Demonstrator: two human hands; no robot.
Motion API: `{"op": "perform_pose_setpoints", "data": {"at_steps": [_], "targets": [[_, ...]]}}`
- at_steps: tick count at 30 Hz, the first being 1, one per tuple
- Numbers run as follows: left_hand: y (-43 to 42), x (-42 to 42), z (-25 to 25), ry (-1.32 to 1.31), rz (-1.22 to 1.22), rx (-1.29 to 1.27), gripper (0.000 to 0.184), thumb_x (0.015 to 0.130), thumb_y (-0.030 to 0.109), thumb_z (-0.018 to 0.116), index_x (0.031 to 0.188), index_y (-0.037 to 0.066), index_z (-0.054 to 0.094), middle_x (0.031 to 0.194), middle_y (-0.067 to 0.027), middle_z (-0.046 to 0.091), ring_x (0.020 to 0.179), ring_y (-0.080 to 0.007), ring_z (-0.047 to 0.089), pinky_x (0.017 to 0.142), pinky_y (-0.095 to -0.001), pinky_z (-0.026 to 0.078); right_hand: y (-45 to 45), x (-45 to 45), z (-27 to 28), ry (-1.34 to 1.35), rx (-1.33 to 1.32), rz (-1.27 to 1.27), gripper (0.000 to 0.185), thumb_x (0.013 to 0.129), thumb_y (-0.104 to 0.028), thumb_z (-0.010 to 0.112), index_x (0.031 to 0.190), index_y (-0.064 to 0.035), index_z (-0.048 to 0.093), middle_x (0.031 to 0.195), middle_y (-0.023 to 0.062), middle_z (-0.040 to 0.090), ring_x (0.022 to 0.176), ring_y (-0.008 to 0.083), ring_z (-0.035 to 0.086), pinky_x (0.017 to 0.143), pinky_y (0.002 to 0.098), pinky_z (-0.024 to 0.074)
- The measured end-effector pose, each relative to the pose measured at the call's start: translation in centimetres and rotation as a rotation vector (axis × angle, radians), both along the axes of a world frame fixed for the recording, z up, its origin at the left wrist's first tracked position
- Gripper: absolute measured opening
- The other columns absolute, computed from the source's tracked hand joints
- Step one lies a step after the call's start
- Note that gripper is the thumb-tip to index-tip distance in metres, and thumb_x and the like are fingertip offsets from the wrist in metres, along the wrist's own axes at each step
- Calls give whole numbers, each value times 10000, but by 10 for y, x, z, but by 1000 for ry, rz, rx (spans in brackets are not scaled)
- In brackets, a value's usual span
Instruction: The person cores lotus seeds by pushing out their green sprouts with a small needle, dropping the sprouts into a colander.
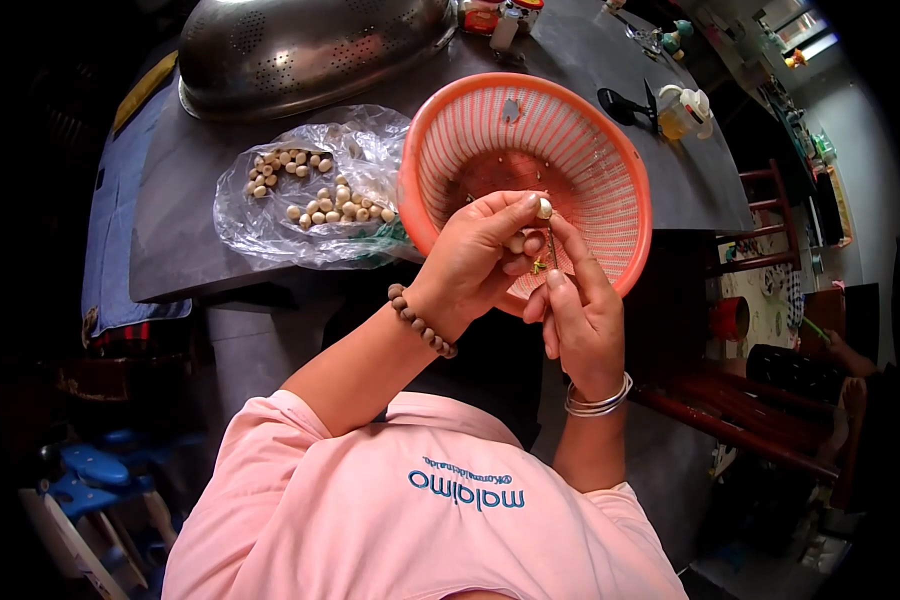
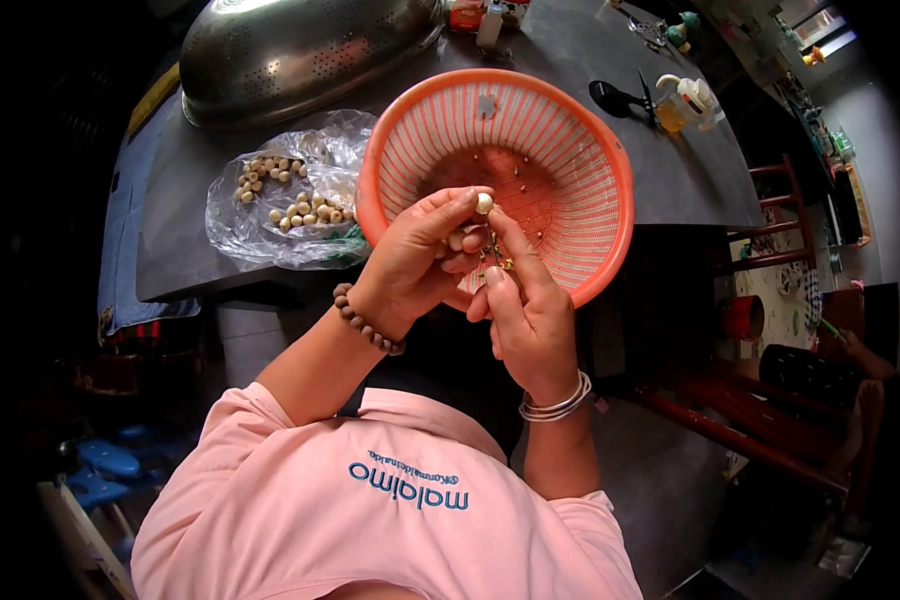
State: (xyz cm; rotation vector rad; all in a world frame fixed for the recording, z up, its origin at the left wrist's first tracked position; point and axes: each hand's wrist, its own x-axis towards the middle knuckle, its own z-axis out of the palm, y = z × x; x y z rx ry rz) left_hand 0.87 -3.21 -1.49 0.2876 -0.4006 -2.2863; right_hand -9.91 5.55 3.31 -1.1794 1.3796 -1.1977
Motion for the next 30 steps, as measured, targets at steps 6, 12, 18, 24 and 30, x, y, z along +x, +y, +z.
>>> {"op": "perform_pose_setpoints", "data": {"at_steps": [6,12,18,24,30], "targets": [[3,0,6,-12,59,-42,161,857,124,547,976,15,550,758,-20,563,579,-47,476,415,-135,326,0,0,-1,11,1,-22,433,862,-34,381,1294,-61,373,576,-27,507,405,-15,364,358,144,315],[5,2,10,-151,143,-107,172,843,95,561,994,14,543,781,-19,577,601,-44,503,434,-138,340,1,2,-3,27,2,-51,419,856,-34,391,1274,-64,403,573,-28,510,412,-13,365,373,148,311],[7,3,8,-126,152,-229,186,842,84,561,1012,14,531,796,-10,575,624,-40,505,484,-143,374,4,7,1,84,-19,-86,408,854,-44,402,1261,-64,417,561,-23,511,412,-1,367,387,164,321],[7,3,6,-115,145,-237,178,844,74,557,1012,25,528,828,-5,569,642,-36,497,515,-146,370,7,10,-1,69,-25,-101,395,857,-52,403,1250,-72,434,560,-25,507,418,-1,371,394,164,323],[8,4,7,-30,102,-239,160,847,72,551,1000,31,529,833,-8,571,644,-36,505,504,-144,358,10,10,-4,68,-43,-100,388,856,-39,402,1240,-67,446,590,-28,512,465,3,408,430,166,347]]}}
